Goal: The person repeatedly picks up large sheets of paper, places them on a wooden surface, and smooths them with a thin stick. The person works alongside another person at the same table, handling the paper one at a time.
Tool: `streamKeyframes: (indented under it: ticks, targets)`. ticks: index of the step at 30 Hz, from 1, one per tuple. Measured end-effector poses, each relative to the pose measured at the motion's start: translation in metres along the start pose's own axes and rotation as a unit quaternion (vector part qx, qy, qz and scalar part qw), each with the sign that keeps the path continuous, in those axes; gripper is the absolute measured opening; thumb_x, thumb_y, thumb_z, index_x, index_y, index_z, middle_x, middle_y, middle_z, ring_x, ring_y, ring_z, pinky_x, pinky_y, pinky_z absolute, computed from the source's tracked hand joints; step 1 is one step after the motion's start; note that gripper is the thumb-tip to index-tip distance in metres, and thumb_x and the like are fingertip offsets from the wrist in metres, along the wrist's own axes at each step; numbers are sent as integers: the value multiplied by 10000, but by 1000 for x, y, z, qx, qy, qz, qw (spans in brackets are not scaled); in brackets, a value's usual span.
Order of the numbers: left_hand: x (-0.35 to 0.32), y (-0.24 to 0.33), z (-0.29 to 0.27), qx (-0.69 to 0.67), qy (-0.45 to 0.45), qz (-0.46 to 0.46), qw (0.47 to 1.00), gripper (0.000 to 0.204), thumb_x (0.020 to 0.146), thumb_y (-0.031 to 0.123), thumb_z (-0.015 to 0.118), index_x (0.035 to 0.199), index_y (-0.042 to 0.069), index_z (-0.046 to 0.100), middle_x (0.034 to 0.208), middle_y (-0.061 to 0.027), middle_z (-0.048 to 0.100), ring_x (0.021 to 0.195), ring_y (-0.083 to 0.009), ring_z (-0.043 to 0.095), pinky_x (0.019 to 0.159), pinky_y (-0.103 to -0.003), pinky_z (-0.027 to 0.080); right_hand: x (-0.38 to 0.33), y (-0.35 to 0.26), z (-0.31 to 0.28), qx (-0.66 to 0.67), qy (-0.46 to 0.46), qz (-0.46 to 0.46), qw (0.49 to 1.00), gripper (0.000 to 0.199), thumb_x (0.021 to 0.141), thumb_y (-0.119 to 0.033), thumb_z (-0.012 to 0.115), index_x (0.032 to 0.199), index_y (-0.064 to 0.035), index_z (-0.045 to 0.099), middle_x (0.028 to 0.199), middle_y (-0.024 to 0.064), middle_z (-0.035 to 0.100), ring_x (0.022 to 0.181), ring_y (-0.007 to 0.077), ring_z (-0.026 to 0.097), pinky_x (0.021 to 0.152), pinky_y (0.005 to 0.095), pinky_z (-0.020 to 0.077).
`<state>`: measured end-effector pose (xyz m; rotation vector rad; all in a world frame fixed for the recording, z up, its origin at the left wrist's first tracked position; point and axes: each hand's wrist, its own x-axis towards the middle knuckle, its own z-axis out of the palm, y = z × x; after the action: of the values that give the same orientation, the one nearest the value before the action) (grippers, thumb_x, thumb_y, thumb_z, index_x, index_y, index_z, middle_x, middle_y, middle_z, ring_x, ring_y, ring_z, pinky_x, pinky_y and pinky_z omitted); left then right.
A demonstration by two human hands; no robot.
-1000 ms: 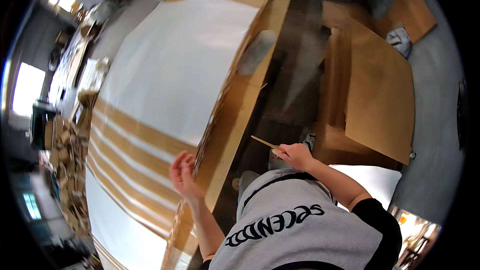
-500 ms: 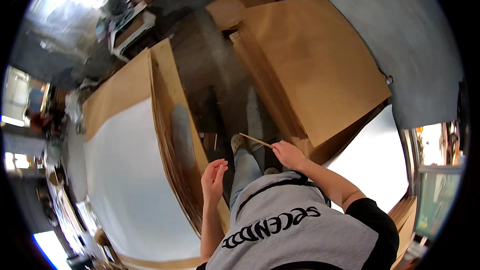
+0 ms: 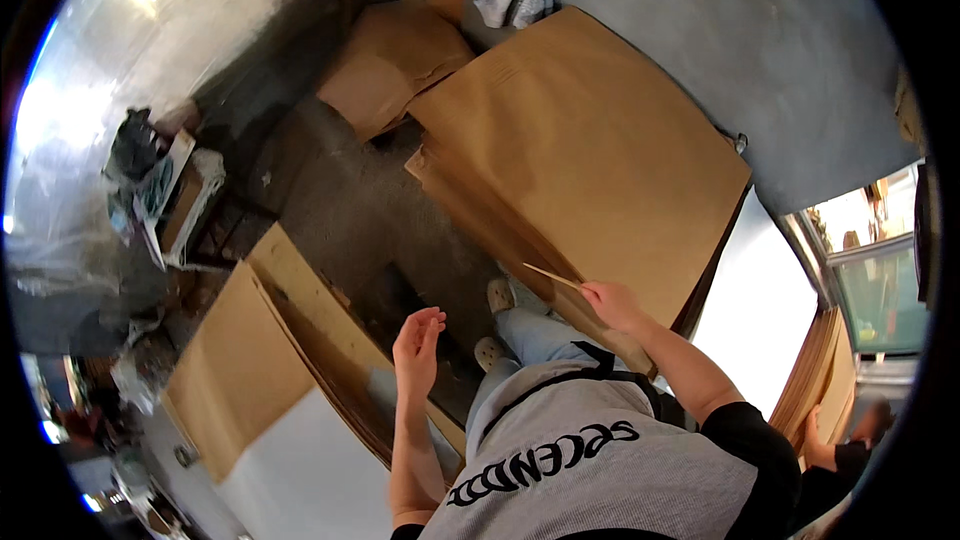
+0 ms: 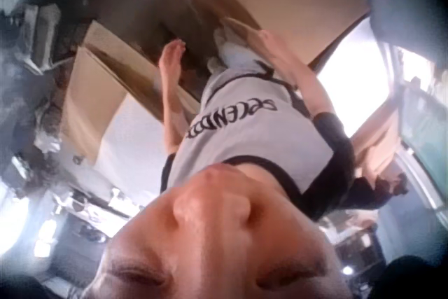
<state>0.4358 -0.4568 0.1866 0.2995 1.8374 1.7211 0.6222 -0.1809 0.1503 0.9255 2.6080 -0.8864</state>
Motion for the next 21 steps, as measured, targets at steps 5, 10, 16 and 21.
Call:
streamKeyframes:
  ticks: [5, 10, 16, 21]
  targets:
    - [77, 4, 1, 20, -30, -79, 996, 193, 874, 101, 467, 1027, -6, 516, 935, -65, 586, 827, -114, 536, 751, -226, 425, 88, 23, -13, -51, -5, 53, 997, 254, 850, -242, 424, 1001, -106, 577, 809, 159, 598, 743, 330, 569, 651, 414, 444]
    - [149, 7, 2, 66, -55, -150, 985, 243, 879, 208, 480, 1030, 27, 541, 954, -69, 601, 811, -123, 566, 721, -253, 439, 210, 14, -49, 35, 113, 71, 990, 281, 844, -147, 402, 1092, -156, 536, 782, 161, 598, 699, 314, 578, 601, 412, 447]
    - [258, 32, 10, 238, -159, -50, 957, 226, 855, 102, 478, 1061, 15, 513, 958, -110, 592, 851, -185, 574, 717, -278, 459, 343, -21, -130, -68, 161, 141, 974, 326, 820, -95, 407, 1093, -203, 549, 799, 117, 607, 710, 297, 588, 587, 405, 464]
    - [366, 32, 43, 393, -244, 43, 886, 312, 813, 96, 502, 1117, 38, 469, 1003, -147, 566, 909, -268, 556, 752, -341, 455, 412, -8, -145, 0, 193, 336, 922, 317, 817, -96, 411, 1070, -197, 574, 821, 112, 608, 731, 296, 588, 597, 385, 465]
